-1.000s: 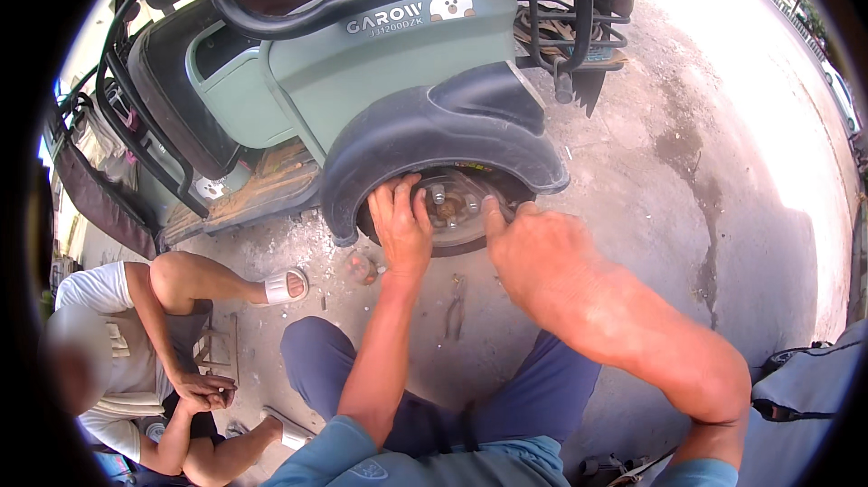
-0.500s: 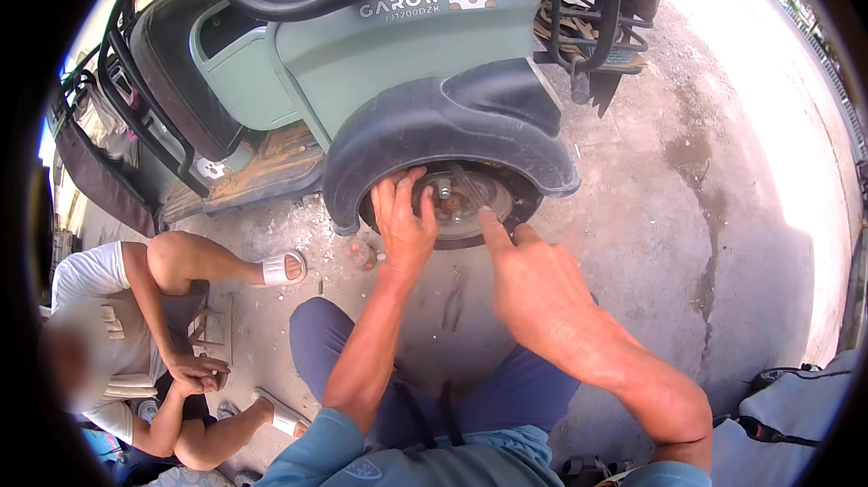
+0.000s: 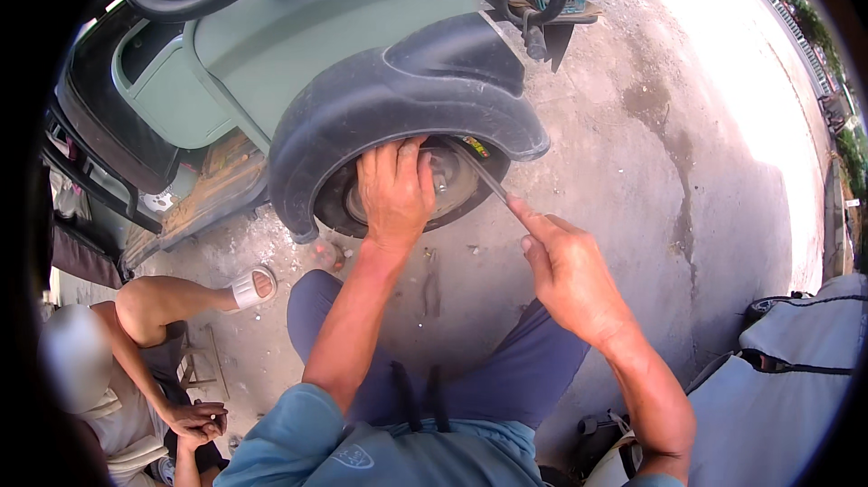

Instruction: The person removes a tire from a small vehicle wheel using pliers and a metal prying tool, then cleans the rim and reapplies the tire by prying the bead back over the rim.

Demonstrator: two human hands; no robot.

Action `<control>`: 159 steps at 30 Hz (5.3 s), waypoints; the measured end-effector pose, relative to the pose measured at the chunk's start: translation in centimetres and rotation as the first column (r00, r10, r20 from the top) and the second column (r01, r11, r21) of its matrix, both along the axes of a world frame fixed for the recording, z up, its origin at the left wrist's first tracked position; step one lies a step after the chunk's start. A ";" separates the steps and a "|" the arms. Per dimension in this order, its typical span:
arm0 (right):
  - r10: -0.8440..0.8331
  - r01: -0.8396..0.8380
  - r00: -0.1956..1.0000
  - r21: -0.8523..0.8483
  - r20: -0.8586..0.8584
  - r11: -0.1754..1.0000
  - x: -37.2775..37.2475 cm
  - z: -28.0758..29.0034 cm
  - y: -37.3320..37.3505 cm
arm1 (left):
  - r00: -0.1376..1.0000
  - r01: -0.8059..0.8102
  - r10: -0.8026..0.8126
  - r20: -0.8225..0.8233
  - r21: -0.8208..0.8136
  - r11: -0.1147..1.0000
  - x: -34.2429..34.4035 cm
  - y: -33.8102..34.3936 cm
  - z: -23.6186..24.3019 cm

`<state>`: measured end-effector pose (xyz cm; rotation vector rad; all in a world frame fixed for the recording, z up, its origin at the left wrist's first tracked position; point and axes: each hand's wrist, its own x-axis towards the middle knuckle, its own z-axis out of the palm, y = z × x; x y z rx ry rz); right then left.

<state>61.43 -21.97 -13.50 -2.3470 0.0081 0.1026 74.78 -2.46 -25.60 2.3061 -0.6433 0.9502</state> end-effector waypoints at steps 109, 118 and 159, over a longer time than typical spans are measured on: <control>0.274 0.124 0.825 -0.632 0.494 0.765 8.5 -12.0 -12.6 | 0.842 -0.238 -0.505 -0.190 -0.971 -0.031 -3.9 9.4 -19.5; 0.089 0.222 0.873 -0.553 0.480 0.803 4.0 -14.2 -9.8 | 0.882 -0.334 -0.360 -0.303 -0.942 -0.025 -3.0 9.6 -17.5; 0.281 0.065 0.682 -0.439 0.675 0.896 15.1 -18.9 -17.8 | 0.993 -0.003 0.062 -0.095 0.527 0.850 -4.4 -3.4 2.5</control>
